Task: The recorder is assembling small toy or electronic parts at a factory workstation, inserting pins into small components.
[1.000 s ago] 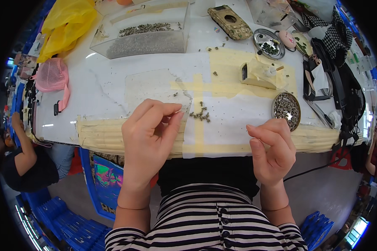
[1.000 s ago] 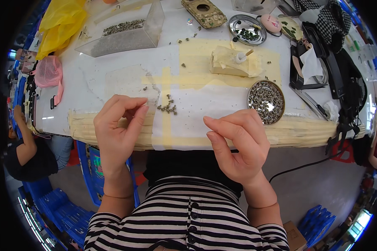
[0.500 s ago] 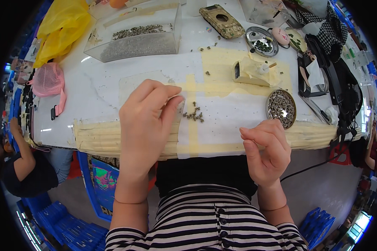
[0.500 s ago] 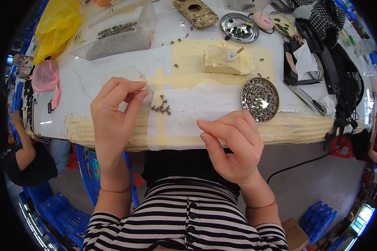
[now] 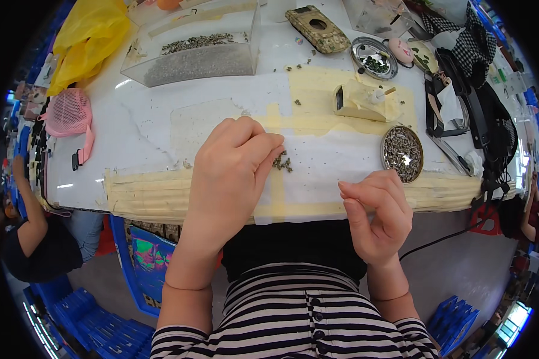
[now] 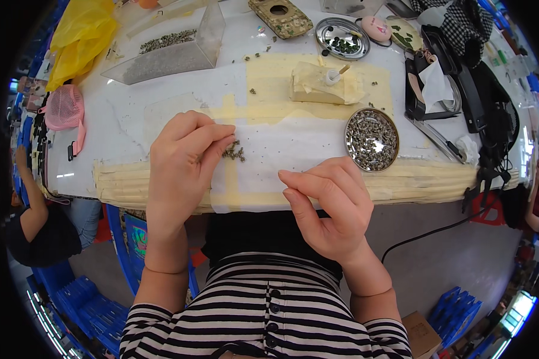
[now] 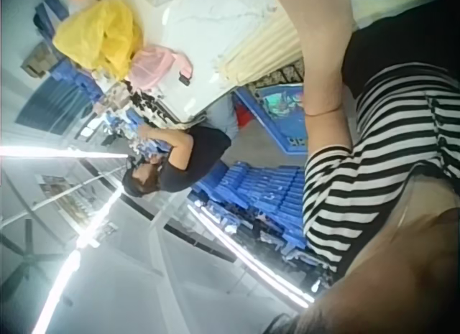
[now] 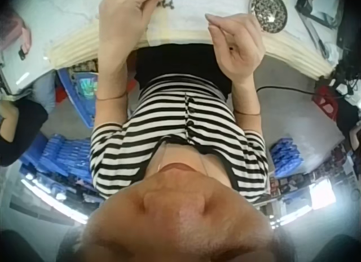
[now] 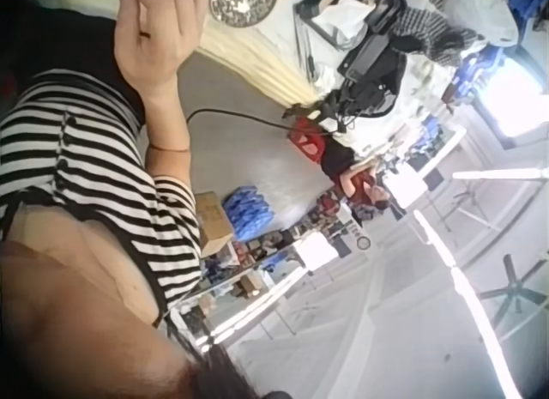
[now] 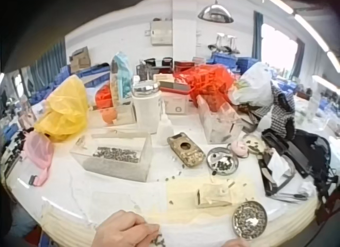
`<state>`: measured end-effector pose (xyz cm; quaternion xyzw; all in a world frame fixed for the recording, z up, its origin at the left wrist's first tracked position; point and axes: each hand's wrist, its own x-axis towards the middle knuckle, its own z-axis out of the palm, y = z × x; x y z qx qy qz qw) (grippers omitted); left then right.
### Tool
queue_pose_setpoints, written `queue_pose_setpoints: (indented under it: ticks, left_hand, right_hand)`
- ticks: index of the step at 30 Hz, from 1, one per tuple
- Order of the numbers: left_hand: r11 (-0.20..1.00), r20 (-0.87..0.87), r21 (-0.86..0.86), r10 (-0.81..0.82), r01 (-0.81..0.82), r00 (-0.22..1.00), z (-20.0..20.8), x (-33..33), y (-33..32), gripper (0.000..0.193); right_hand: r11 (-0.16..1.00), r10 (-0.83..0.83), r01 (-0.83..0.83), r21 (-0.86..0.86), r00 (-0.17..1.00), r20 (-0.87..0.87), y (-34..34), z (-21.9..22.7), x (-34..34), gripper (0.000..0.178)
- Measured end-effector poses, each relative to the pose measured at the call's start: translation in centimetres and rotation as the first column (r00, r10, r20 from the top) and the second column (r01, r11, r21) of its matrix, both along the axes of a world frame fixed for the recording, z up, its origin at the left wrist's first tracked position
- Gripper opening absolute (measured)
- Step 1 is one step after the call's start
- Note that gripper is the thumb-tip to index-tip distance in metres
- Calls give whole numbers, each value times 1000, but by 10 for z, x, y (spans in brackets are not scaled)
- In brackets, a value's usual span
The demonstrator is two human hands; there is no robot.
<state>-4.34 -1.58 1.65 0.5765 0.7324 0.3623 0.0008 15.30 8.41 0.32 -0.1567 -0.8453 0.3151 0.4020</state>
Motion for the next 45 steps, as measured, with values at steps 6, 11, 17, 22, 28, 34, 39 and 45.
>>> queue_pose_setpoints:
  ticks: [6,11,17,22,28,34,39,45]
  left_hand:
    - [1000,10,2,-5,5,1000,-2,-1,1,10]
    - [972,455,236,-110,0,884,6,18,-6,12]
    - [923,392,379,-225,66,892,-3,33,-7,19]
    - [927,403,347,-288,146,869,-4,28,-7,20]
    - [945,531,296,-283,138,798,-6,30,-10,17]
    - [931,373,333,-274,148,887,-5,30,-10,19]
    - [921,198,372,-197,112,960,-7,35,-7,23]
    - [928,98,366,-119,76,988,-9,37,-7,26]
  right_hand:
    - [1000,-1,1,1,1000,2,0,2,1,23]
    - [995,22,-24,-98,999,-28,-4,10,-15,20]
    - [682,158,-213,-700,977,-143,-13,6,-20,9]
    - [594,201,-252,-764,966,-163,-8,6,-16,8]
    - [884,206,-178,-433,978,19,1,14,-17,3]
    - [877,150,-144,-458,988,-24,-3,14,-18,3]
    - [752,93,-149,-642,988,-121,-9,5,-17,7]
    - [902,93,-130,-412,990,-109,-4,11,-16,14]
